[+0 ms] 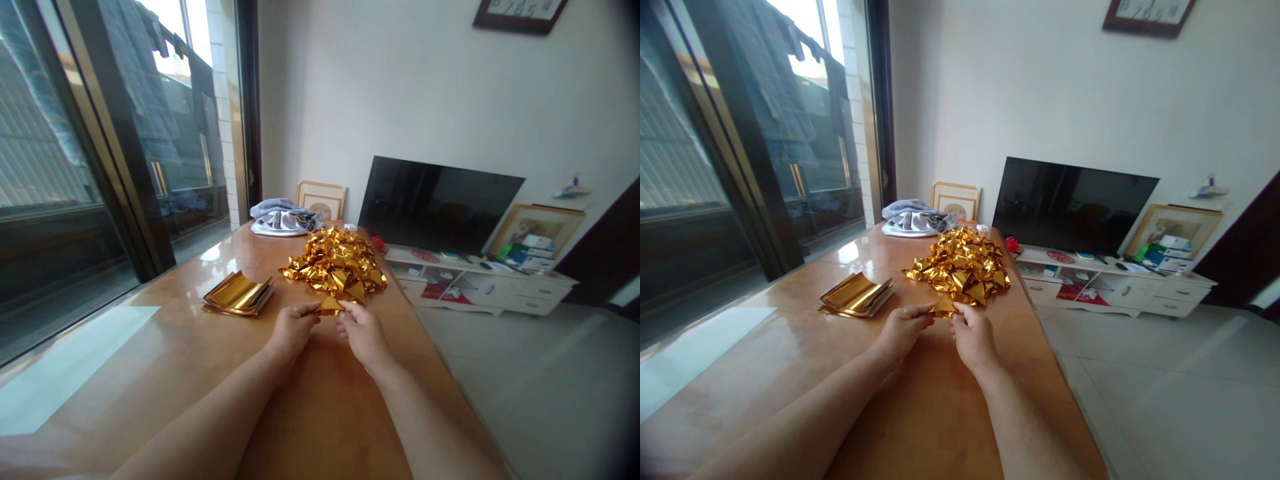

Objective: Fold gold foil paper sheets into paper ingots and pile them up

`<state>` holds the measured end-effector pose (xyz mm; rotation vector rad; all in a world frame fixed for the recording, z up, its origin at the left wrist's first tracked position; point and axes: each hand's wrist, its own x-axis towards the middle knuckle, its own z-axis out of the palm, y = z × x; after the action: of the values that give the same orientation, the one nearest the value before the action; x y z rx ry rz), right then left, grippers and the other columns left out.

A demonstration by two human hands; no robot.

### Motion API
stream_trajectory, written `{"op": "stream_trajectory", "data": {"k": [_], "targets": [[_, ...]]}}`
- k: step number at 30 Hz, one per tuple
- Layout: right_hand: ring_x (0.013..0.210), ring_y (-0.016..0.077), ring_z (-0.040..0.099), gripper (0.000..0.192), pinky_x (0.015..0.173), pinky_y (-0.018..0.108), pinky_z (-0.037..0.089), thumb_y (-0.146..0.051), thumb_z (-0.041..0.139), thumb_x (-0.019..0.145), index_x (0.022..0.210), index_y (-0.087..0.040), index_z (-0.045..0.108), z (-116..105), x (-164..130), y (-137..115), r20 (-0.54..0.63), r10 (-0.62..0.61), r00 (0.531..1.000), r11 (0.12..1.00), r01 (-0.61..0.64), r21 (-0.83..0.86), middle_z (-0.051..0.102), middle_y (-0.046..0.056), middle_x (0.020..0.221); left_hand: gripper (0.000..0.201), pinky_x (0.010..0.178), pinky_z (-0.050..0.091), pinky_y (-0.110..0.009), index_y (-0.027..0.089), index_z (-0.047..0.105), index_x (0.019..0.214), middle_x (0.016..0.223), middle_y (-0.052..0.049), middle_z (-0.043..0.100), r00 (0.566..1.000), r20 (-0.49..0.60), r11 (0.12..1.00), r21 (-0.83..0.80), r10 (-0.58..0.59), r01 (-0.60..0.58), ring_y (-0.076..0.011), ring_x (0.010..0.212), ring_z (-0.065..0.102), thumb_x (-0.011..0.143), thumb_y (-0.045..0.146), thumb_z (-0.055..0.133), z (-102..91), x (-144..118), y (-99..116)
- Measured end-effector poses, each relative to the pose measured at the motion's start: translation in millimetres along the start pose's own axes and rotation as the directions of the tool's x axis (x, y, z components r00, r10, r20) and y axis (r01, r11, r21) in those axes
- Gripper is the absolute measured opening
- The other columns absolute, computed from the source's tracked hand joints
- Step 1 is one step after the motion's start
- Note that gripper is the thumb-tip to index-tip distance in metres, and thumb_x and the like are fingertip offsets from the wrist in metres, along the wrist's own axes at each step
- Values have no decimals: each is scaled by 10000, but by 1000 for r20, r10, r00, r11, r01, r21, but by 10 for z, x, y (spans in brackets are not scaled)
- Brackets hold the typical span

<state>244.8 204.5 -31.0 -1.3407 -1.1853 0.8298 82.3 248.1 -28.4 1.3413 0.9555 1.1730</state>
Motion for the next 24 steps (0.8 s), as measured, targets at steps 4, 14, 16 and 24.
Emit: {"op": "stream_trajectory", "data": {"k": [4, 14, 16, 24], "targets": [[666, 170, 649, 494, 592, 279, 518, -381, 580, 844, 1285, -168, 644, -3, -4, -3, 7, -13, 1000, 1000, 13, -16, 729, 59, 860, 344, 714, 455, -270, 130, 792, 1033, 833, -64, 755, 1000, 11, 1000, 16, -1, 1, -162, 725, 613, 713, 191, 683, -2, 6, -22], [670, 183, 649, 327, 595, 276, 502, -355, 575, 843, 1080, -176, 710, -11, -9, 48, -7, -128, 992, 975, 125, -181, 720, 49, 791, 360, 662, 468, -261, 132, 785, 1060, 829, -75, 755, 998, -59, 1000, 10, -24, 25, -155, 685, 615, 721, 206, 691, -8, 15, -62], [704, 190, 655, 330, 627, 284, 509, -332, 553, 854, 1101, -188, 719, -10, -15, 59, -3, -171, 985, 960, 166, -224, 722, 46, 802, 354, 662, 467, -263, 132, 788, 1050, 828, -75, 755, 998, -62, 1000, 8, -21, 22, -155, 681, 612, 720, 223, 697, -8, 17, -72], [747, 206, 676, 327, 659, 293, 521, -313, 553, 849, 1098, -200, 732, -25, -13, 47, -7, -203, 979, 943, 194, -270, 735, 50, 832, 372, 627, 438, -256, 126, 787, 1047, 762, -62, 732, 998, -60, 999, 28, -33, 34, -151, 652, 595, 712, 264, 702, -24, 35, -114]]}}
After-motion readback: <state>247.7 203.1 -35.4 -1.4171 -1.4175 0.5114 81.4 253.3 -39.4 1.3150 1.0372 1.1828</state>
